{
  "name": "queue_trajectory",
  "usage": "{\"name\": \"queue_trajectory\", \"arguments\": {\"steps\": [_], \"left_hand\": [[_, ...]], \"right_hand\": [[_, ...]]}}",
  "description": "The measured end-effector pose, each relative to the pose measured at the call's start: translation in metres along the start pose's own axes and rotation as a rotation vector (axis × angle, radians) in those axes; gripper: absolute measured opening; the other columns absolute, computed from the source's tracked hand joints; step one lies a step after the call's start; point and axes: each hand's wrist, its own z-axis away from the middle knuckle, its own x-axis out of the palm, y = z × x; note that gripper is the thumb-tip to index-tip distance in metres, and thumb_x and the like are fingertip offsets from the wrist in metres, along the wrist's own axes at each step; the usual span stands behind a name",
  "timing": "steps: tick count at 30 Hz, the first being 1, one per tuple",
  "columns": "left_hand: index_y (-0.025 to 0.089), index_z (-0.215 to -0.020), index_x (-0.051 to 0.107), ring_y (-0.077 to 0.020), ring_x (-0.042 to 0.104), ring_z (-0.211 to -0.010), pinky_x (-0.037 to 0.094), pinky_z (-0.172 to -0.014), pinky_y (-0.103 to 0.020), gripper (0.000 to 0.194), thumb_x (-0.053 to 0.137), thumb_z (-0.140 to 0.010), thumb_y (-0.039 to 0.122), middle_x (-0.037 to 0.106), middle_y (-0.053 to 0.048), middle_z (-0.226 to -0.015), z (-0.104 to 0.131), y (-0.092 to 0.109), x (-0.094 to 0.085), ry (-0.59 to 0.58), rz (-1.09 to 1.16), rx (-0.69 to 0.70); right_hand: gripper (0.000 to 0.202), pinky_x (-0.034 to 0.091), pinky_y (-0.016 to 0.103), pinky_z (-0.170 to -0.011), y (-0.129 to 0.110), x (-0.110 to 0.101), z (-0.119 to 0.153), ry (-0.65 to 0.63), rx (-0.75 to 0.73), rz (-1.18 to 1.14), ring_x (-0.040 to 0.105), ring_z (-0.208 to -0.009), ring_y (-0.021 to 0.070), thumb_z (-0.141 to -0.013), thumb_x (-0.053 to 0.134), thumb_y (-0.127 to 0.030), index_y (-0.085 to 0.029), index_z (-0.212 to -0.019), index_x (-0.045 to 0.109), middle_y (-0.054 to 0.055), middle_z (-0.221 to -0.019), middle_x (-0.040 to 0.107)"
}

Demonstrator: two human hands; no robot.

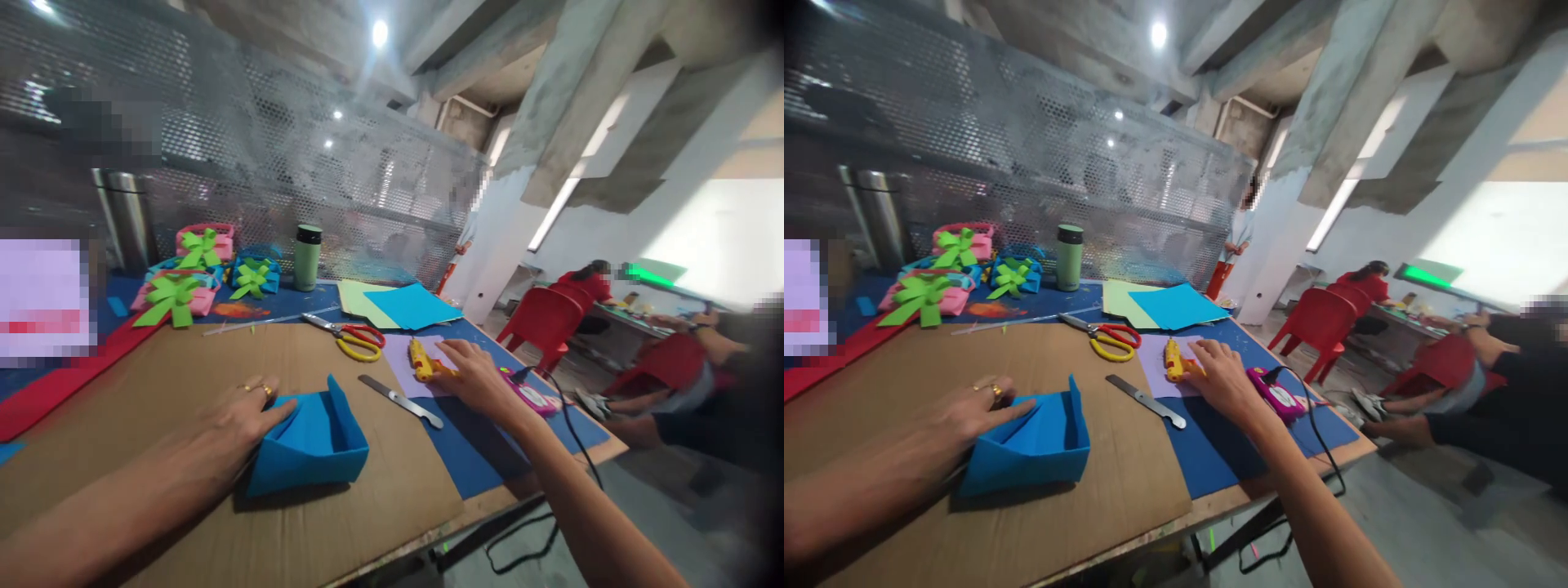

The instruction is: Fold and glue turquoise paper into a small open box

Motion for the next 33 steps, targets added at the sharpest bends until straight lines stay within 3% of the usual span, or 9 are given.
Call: {"name": "queue_trajectory", "arguments": {"steps": [2,4,8,12,19,25,33], "left_hand": [[0.027,-0.107,0.067,-0.0223,0.053,-0.091,0.042,-0.079,-0.034,0.026,0.044,-0.095,0.025,0.058,-0.008,-0.101,-0.002,0.006,-0.006,-0.075,-0.049,-0.008],[0.026,-0.106,0.065,-0.021,0.052,-0.09,0.042,-0.077,-0.033,0.025,0.042,-0.098,0.028,0.056,-0.008,-0.103,-0.005,0.012,-0.013,-0.151,-0.064,-0.035],[0.024,-0.107,0.064,-0.0202,0.051,-0.085,0.043,-0.076,-0.033,0.024,0.042,-0.098,0.026,0.055,-0.008,-0.099,-0.01,0.018,-0.024,-0.204,-0.097,-0.046],[0.023,-0.107,0.064,-0.0212,0.051,-0.087,0.045,-0.078,-0.034,0.022,0.045,-0.097,0.026,0.056,-0.009,-0.099,-0.007,0.017,-0.018,-0.163,-0.121,-0.044],[0.025,-0.116,0.061,-0.0234,0.052,-0.102,0.046,-0.089,-0.038,0.025,0.044,-0.098,0.027,0.058,-0.01,-0.109,-0.002,0.012,-0.009,-0.102,-0.116,-0.012],[0.023,-0.114,0.063,-0.024,0.053,-0.102,0.047,-0.09,-0.039,0.026,0.043,-0.098,0.026,0.059,-0.01,-0.107,-0.005,0.014,-0.011,-0.109,-0.096,-0.053],[0.023,-0.109,0.064,-0.0239,0.053,-0.1,0.047,-0.089,-0.039,0.023,0.044,-0.097,0.026,0.057,-0.009,-0.103,-0.008,0.014,-0.012,-0.131,-0.095,-0.032]], "right_hand": [[0.029,0.043,0.046,-0.087,-0.022,-0.011,-0.005,0.129,-0.091,-0.052,0.056,-0.109,0.0306,-0.095,0.054,-0.032,-0.02,-0.119,0.064,0.014,-0.122,0.063],[0.02,0.045,0.039,-0.084,-0.051,-0.02,-0.014,0.14,-0.231,-0.221,0.061,-0.1,0.0246,-0.098,0.05,-0.028,-0.021,-0.101,0.069,0.01,-0.106,0.068],[0.018,0.047,0.032,-0.078,-0.11,-0.028,-0.033,-0.061,-0.394,-0.568,0.064,-0.086,0.0178,-0.097,0.052,-0.022,-0.02,-0.091,0.069,0.006,-0.092,0.071],[0.018,0.048,0.029,-0.075,-0.144,-0.021,-0.049,-0.187,-0.427,-0.719,0.064,-0.083,0.0157,-0.097,0.051,-0.021,-0.019,-0.093,0.069,0.005,-0.091,0.07],[0.02,0.043,0.031,-0.072,-0.155,0.007,-0.051,-0.119,-0.578,-0.594,0.06,-0.083,0.017,-0.098,0.049,-0.022,-0.021,-0.105,0.068,0.007,-0.093,0.066],[0.024,0.035,0.036,-0.074,-0.163,-0.003,-0.04,-0.159,-0.559,-0.505,0.055,-0.083,0.0203,-0.08,0.067,-0.027,-0.02,-0.103,0.066,0.007,-0.094,0.062],[0.015,0.031,0.036,-0.072,-0.168,-0.008,-0.041,-0.168,-0.58,-0.422,0.05,-0.078,0.019,-0.084,0.062,-0.028,-0.019,-0.095,0.067,0.006,-0.088,0.06]]}}
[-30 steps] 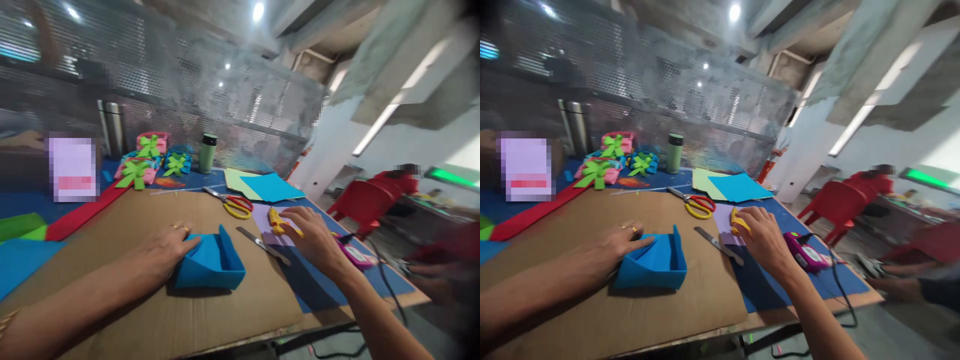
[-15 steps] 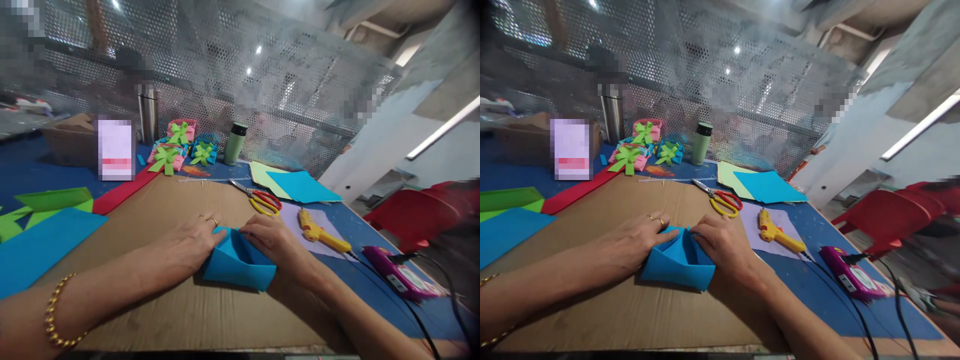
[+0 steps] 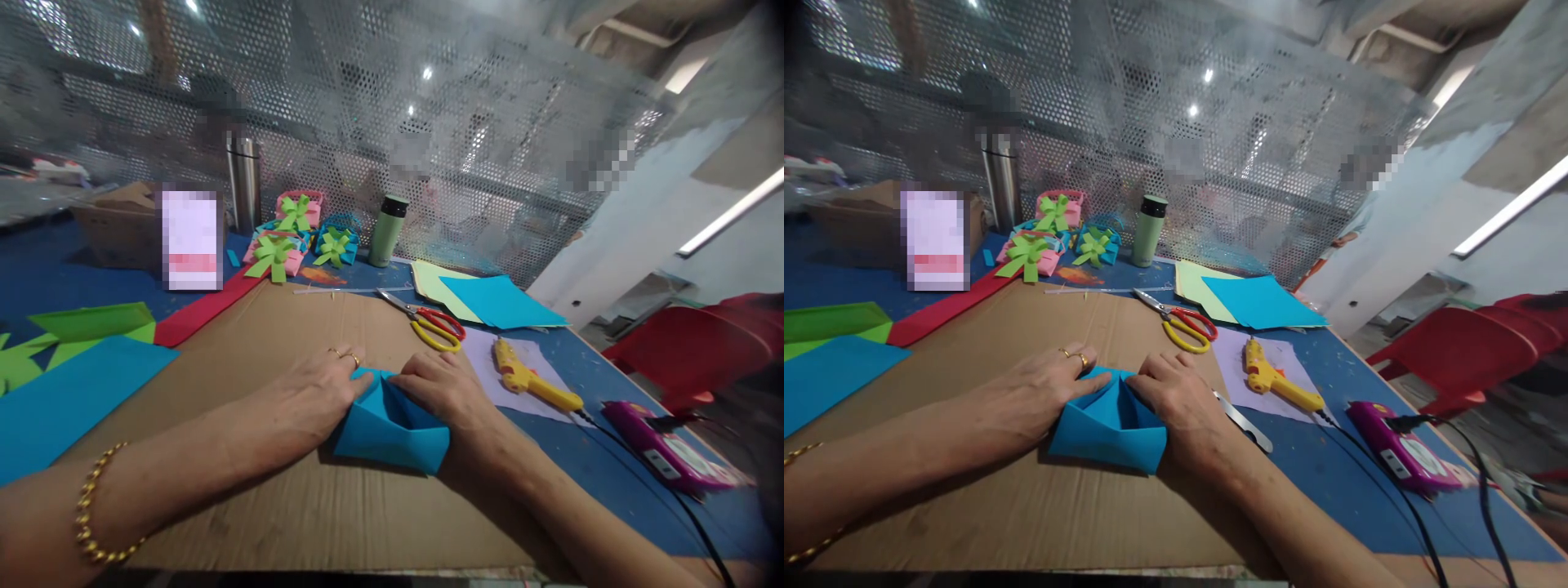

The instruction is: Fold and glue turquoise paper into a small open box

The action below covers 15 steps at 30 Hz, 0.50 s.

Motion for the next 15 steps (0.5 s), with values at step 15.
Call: {"name": "queue_trajectory", "arguments": {"steps": [15], "left_hand": [[0.024,-0.108,0.066,-0.0212,0.048,-0.083,0.041,-0.074,-0.032,0.025,0.049,-0.089,0.024,0.052,-0.007,-0.094,0.001,-0.013,0.021,0.077,-0.029,0.025]], "right_hand": [[0.018,0.036,0.034,-0.078,-0.001,-0.008,0.0,-0.074,0.0,-0.076,0.051,-0.088,0.0199,-0.086,0.063,-0.026,-0.017,-0.102,0.063,0.008,-0.099,0.06]]}}
